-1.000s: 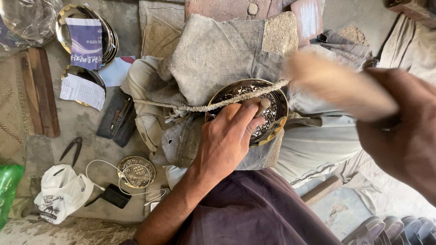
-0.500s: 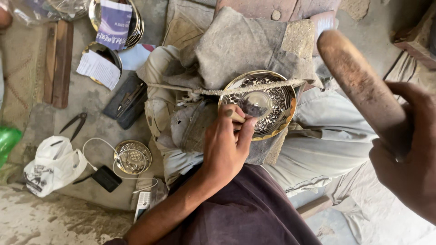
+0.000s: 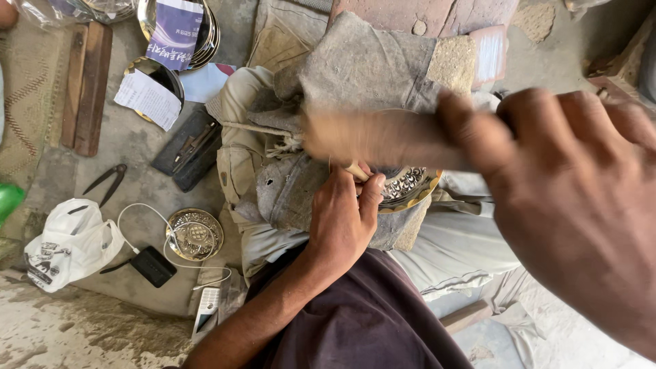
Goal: The person sits on the floor holding a small punch against a decorative brass plate resting on a padded sandbag and repeatedly strikes the punch with a wooden mallet to emboss the ornamental pattern. They reposition the punch across the plate's surface and at one point lift and re-tie the rope holding the plate in place before resuming hammering.
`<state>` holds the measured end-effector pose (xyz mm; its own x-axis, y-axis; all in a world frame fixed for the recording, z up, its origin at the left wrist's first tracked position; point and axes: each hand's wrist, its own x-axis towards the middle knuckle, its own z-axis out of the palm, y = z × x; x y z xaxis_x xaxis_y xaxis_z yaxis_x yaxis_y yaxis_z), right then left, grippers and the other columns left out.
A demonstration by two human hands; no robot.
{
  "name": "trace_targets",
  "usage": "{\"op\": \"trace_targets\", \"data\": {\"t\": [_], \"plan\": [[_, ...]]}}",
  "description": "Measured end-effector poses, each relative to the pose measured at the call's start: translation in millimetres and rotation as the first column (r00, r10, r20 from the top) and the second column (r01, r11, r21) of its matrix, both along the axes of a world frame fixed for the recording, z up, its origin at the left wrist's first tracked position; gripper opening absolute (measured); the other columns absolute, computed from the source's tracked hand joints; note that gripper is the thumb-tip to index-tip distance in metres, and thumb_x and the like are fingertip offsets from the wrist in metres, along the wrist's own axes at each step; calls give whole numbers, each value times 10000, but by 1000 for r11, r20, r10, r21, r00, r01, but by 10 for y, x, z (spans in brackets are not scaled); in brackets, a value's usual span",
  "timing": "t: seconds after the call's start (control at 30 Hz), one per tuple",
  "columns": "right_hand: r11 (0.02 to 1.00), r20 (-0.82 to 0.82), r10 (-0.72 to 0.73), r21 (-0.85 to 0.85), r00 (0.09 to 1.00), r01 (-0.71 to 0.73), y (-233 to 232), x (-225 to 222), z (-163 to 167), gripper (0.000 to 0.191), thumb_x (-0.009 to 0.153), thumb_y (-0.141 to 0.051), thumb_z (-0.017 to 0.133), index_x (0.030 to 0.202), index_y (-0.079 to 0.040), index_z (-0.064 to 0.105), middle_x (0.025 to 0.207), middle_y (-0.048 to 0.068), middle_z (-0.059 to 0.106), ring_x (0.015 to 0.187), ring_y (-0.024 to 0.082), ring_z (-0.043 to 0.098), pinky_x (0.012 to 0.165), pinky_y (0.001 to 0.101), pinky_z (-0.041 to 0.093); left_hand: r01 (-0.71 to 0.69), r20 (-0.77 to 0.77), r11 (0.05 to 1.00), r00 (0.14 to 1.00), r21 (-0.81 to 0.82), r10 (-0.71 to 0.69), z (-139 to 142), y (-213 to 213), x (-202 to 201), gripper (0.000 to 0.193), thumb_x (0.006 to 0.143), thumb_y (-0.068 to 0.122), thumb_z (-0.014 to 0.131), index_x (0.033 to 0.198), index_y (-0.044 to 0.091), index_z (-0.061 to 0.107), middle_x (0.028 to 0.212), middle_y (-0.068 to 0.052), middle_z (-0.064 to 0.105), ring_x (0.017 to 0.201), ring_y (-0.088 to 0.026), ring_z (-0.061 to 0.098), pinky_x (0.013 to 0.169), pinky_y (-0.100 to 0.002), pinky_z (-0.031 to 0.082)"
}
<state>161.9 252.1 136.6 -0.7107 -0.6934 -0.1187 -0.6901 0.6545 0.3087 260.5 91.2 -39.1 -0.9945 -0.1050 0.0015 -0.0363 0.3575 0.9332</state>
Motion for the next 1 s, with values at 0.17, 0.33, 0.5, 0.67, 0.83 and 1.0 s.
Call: {"op": "trace_targets", "data": {"t": [0.17, 0.33, 0.5, 0.67, 0.83, 1.0], "plan": [[999, -40, 33, -13, 999, -34, -34, -113, -75, 387, 962, -151, 681, 1345, -197, 704, 906, 77, 709, 744, 215, 653, 747, 370, 566, -13, -24, 999, 1000, 49, 14, -15, -8, 6, 200, 1045, 120, 634, 1016, -21, 495, 954, -151, 607, 720, -234, 694, 599, -366, 555], [992, 13, 9, -126, 1000, -7, 11, -146, -118, 397, 987, -80, 689, 1363, -199, 726, 962, 71, 706, 839, 233, 624, 781, 352, 547, -19, -42, 1000, 999, 15, 20, -1, -21, 0, 178, 1036, 98, 658, 1033, -3, 511, 916, -141, 635, 752, -252, 694, 634, -386, 553], [986, 9, -9, -169, 1000, 10, -8, -132, -114, 419, 925, -38, 724, 1314, -193, 744, 972, 84, 692, 887, 268, 617, 797, 384, 550, -9, -45, 1000, 999, 15, 9, -3, -26, -17, 180, 1032, 95, 666, 1054, -5, 518, 918, -144, 662, 754, -257, 703, 642, -385, 557], [988, -18, -13, -154, 1000, 10, -41, -119, -117, 434, 860, -25, 730, 1269, -161, 770, 909, 98, 687, 804, 265, 615, 727, 385, 546, 36, 143, 998, 989, 56, -44, -26, -29, -34, 198, 1029, 129, 659, 1063, -23, 537, 856, -122, 688, 724, -205, 742, 593, -327, 597], [988, -5, 4, -153, 1000, -5, -7, -133, -158, 350, 909, -55, 734, 1249, -132, 764, 872, 112, 678, 774, 259, 614, 705, 385, 545, 25, 90, 998, 996, 56, -30, -14, -37, -31, 197, 1029, 115, 648, 1070, -40, 534, 888, -142, 682, 723, -216, 732, 585, -335, 596], [993, 24, 6, -120, 1000, -3, 38, -140, -218, 346, 918, -54, 737, 1251, -138, 769, 911, 106, 701, 788, 250, 625, 723, 385, 551, 28, 34, 999, 999, 43, -30, 9, -41, -47, 173, 1034, 103, 647, 1054, -27, 534, 904, -144, 672, 724, -219, 724, 597, -344, 585]]}}
